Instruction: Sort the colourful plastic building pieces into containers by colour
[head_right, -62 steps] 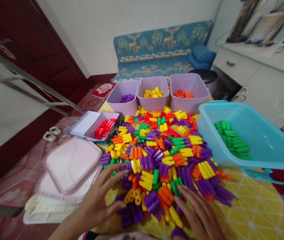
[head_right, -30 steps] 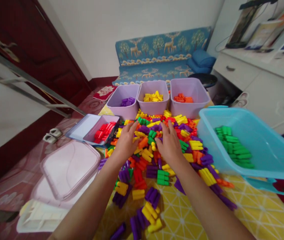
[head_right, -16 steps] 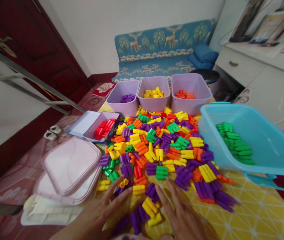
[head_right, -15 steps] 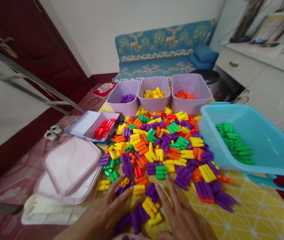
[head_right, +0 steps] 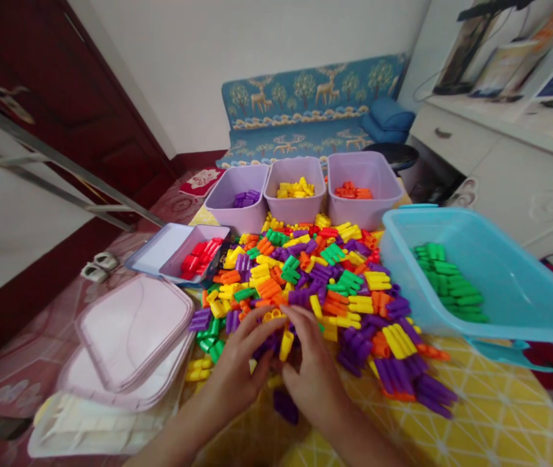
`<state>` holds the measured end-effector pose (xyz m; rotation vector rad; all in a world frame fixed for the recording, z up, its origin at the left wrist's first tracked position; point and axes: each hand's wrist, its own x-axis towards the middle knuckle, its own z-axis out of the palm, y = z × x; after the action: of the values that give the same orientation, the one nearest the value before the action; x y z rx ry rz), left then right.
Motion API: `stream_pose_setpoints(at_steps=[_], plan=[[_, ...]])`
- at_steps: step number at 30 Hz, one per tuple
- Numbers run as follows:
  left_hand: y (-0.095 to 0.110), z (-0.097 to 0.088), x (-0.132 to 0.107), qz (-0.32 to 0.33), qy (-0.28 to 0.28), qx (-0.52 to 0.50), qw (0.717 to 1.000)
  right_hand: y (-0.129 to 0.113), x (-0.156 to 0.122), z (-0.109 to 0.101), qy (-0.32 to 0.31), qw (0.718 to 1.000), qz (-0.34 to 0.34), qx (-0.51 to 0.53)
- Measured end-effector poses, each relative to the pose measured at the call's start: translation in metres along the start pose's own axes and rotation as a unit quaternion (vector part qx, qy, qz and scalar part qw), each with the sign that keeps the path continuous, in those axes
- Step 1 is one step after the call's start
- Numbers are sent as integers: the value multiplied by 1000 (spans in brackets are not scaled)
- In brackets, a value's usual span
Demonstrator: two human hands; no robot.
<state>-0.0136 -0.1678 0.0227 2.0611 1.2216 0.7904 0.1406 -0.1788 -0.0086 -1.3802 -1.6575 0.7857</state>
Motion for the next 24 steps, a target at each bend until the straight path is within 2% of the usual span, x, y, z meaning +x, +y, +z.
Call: stream_pose_setpoints(at_steps=[2, 5, 8, 10, 13, 16, 18, 21, 24], plan=[[2, -12, 34, 33, 24, 7, 999, -7, 36, -12, 13, 999, -42, -9], [-3, -22, 80, 52, 66, 65, 994, -12, 81, -33, 36, 996, -60, -52], [-18, -20, 100, 57, 87, 141, 985, -8, 87, -58, 52, 986, -46, -150], [-30, -16, 97, 46, 80, 177, 980, 0, 64, -76, 89, 973, -69, -202], [-43, -8, 82, 23, 80, 201, 976, 22, 4, -98, 168, 951, -83, -247], [-47, -5, 71, 15, 87, 213, 973, 51, -58, -114, 191, 944, -22, -269], [-47, -4, 70, 15, 90, 215, 972, 71, -86, -121, 206, 936, 36, -282], [-47, -3, 73, 17, 101, 217, 971, 92, -103, -125, 207, 929, 109, -287], [-49, -2, 74, 18, 107, 220, 969, 98, -96, -117, 198, 934, 127, -269]])
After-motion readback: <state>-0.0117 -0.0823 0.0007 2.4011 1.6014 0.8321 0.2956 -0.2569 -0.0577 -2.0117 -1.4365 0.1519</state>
